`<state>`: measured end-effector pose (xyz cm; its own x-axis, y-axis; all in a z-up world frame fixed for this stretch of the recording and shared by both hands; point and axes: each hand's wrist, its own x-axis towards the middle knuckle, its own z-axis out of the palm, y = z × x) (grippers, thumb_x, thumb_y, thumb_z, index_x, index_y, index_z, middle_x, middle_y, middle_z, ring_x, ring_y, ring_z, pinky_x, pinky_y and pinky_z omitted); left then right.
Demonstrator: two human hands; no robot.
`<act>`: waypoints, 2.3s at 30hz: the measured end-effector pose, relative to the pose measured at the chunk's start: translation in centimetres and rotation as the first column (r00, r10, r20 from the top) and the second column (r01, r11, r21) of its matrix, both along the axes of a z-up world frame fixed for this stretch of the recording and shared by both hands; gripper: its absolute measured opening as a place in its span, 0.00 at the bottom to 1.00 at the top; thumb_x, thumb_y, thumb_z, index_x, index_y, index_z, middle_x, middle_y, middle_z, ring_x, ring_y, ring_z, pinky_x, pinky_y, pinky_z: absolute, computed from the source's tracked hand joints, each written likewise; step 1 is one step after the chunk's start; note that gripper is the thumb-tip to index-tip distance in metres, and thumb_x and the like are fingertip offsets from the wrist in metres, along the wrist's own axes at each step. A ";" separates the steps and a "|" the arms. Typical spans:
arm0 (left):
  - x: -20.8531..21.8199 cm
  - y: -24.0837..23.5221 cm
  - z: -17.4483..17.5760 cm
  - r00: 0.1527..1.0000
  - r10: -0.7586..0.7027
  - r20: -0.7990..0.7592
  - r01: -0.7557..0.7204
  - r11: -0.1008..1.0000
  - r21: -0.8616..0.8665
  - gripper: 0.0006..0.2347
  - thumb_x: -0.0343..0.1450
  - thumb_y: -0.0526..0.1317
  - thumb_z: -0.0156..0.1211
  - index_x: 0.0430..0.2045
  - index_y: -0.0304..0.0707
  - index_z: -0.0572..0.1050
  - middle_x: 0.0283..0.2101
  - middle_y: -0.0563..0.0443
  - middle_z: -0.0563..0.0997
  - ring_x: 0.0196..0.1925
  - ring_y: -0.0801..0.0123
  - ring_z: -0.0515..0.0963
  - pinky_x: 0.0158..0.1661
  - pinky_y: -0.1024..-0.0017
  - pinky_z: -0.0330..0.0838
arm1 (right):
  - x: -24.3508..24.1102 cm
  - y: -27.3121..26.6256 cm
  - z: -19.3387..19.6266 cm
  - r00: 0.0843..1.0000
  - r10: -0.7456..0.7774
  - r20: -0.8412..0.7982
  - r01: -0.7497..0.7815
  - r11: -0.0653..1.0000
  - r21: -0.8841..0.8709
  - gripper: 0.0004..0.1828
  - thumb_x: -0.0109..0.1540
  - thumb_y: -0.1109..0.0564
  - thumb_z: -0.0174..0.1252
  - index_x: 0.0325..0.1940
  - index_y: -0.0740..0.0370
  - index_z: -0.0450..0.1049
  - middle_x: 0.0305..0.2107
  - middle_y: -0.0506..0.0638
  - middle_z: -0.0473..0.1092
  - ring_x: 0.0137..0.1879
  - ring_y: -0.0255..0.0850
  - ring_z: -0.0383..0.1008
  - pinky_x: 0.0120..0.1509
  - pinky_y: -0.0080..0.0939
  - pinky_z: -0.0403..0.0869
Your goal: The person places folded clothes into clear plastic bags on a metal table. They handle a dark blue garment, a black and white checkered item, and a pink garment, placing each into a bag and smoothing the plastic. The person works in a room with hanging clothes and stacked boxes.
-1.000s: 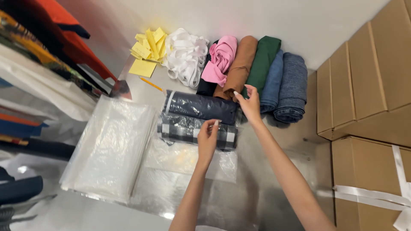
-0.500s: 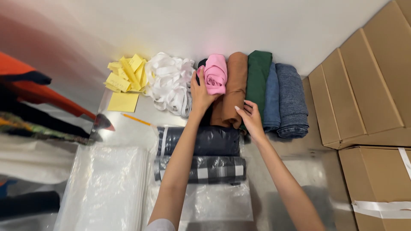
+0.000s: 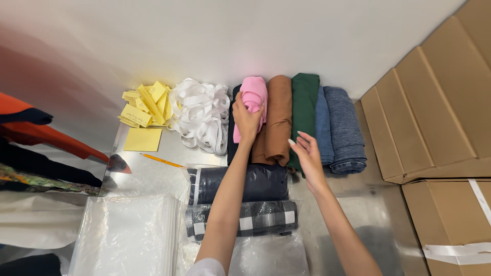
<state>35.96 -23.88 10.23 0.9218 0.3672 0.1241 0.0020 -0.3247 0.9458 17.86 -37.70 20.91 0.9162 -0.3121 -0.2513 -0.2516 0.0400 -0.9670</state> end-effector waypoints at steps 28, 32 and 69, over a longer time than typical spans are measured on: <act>-59.1 -4.8 13.8 0.990 0.109 0.088 -0.020 0.730 -0.683 0.38 0.63 0.42 0.74 0.67 0.44 0.56 0.63 0.34 0.64 0.66 0.52 0.64 0.66 0.53 0.59 | -35.6 1.8 -2.2 0.998 0.047 0.044 -0.063 0.818 0.571 0.18 0.56 0.46 0.71 0.41 0.56 0.75 0.21 0.49 0.69 0.28 0.39 0.69 0.31 0.44 0.74; -63.4 -1.8 15.1 0.998 -0.051 -0.021 0.024 0.746 -0.666 0.40 0.64 0.53 0.69 0.70 0.46 0.53 0.64 0.27 0.58 0.67 0.39 0.64 0.61 0.47 0.65 | -38.0 3.1 -0.3 0.998 -0.043 0.055 0.010 0.870 0.493 0.29 0.52 0.51 0.74 0.55 0.55 0.74 0.34 0.51 0.74 0.39 0.39 0.74 0.41 0.47 0.77; -52.1 34.6 -8.3 0.963 0.004 -0.271 0.172 0.765 0.621 0.08 0.74 0.40 0.55 0.33 0.38 0.81 0.44 0.36 0.79 0.53 0.39 0.81 0.39 0.52 0.81 | -35.1 26.2 1.9 0.954 -0.219 -0.206 0.298 0.587 0.753 0.28 0.51 0.38 0.68 0.47 0.55 0.77 0.37 0.52 0.76 0.40 0.46 0.78 0.48 0.50 0.80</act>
